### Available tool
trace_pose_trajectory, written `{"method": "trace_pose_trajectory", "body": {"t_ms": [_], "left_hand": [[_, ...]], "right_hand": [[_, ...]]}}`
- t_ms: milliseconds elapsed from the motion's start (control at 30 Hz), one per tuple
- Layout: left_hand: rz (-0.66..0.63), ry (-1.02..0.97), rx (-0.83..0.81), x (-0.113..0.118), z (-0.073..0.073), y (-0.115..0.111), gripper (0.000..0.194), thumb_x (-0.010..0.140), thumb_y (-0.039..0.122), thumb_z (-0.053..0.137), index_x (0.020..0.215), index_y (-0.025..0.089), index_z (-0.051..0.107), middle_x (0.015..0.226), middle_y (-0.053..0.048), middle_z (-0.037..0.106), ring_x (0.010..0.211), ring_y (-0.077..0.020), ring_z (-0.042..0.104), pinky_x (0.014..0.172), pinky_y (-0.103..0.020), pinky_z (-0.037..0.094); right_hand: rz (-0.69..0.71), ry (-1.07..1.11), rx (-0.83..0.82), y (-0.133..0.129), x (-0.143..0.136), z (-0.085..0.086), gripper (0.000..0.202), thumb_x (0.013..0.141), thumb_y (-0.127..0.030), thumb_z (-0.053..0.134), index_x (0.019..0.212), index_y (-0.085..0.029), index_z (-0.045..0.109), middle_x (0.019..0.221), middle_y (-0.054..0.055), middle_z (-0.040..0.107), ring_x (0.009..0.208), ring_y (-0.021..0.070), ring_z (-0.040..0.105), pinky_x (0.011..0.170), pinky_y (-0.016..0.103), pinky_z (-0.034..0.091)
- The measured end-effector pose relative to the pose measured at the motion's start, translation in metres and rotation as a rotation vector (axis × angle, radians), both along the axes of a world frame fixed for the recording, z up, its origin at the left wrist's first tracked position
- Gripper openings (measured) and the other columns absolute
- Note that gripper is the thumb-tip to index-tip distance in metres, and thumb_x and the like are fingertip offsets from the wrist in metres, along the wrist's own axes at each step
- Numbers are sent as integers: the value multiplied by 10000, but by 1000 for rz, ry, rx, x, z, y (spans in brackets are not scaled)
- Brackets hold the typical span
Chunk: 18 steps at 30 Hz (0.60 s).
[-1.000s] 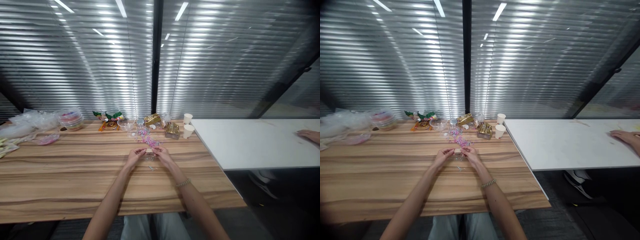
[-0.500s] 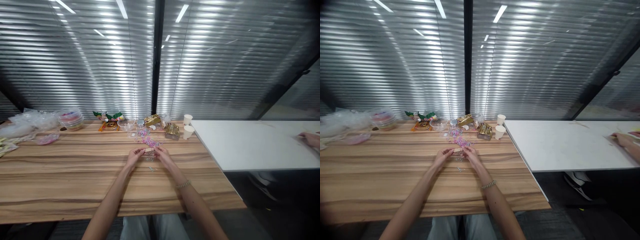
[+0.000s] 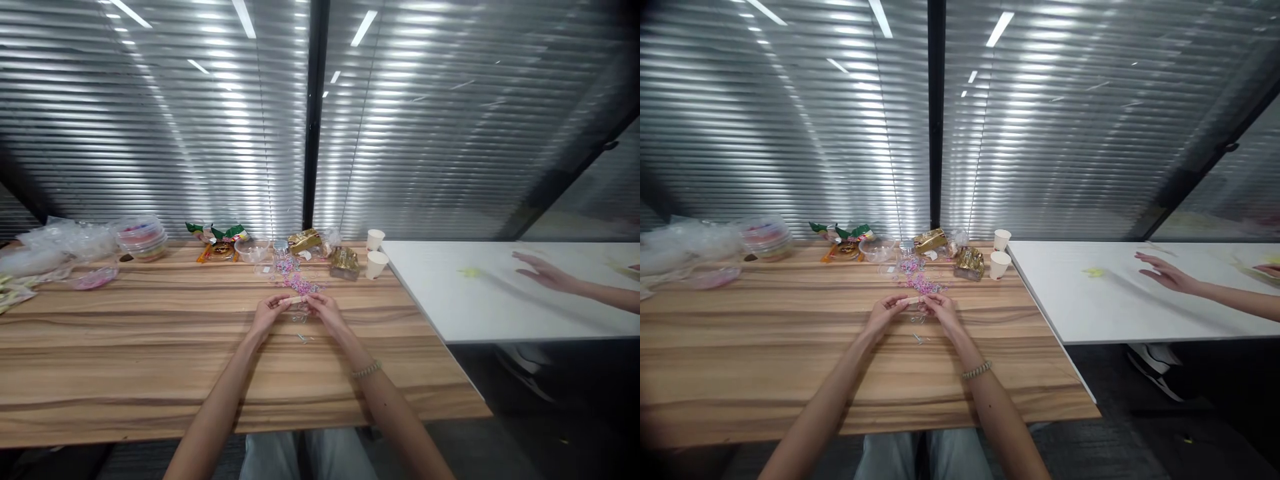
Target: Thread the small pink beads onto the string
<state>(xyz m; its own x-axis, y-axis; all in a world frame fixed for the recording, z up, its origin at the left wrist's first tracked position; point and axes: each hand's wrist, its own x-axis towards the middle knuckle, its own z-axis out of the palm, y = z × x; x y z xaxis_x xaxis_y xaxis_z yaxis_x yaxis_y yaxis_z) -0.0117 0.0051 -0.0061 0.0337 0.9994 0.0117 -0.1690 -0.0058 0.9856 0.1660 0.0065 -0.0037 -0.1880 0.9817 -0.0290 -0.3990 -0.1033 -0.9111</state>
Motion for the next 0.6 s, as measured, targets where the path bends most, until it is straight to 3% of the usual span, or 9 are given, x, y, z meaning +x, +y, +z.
{"method": "trace_pose_trajectory", "body": {"t_ms": [400, 600], "left_hand": [[44, -131, -42, 3, 10, -3, 350, 581, 339, 772, 858, 138, 699, 818, -63, 705, 731, -147, 627, 778, -281, 467], [-19, -80, -45, 2, 5, -2, 385, 571, 326, 780, 888, 127, 695, 839, -86, 710, 777, -178, 636, 791, -301, 469]], "right_hand": [[-67, -50, 75, 3, 2, -3, 269, 633, -376, 723, 809, -181, 669, 796, 39, 680, 649, 127, 589, 616, 266, 457], [-76, -30, 33, 2, 3, -2, 283, 638, -385, 717, 823, -178, 665, 800, 39, 679, 656, 122, 590, 616, 254, 456]]}}
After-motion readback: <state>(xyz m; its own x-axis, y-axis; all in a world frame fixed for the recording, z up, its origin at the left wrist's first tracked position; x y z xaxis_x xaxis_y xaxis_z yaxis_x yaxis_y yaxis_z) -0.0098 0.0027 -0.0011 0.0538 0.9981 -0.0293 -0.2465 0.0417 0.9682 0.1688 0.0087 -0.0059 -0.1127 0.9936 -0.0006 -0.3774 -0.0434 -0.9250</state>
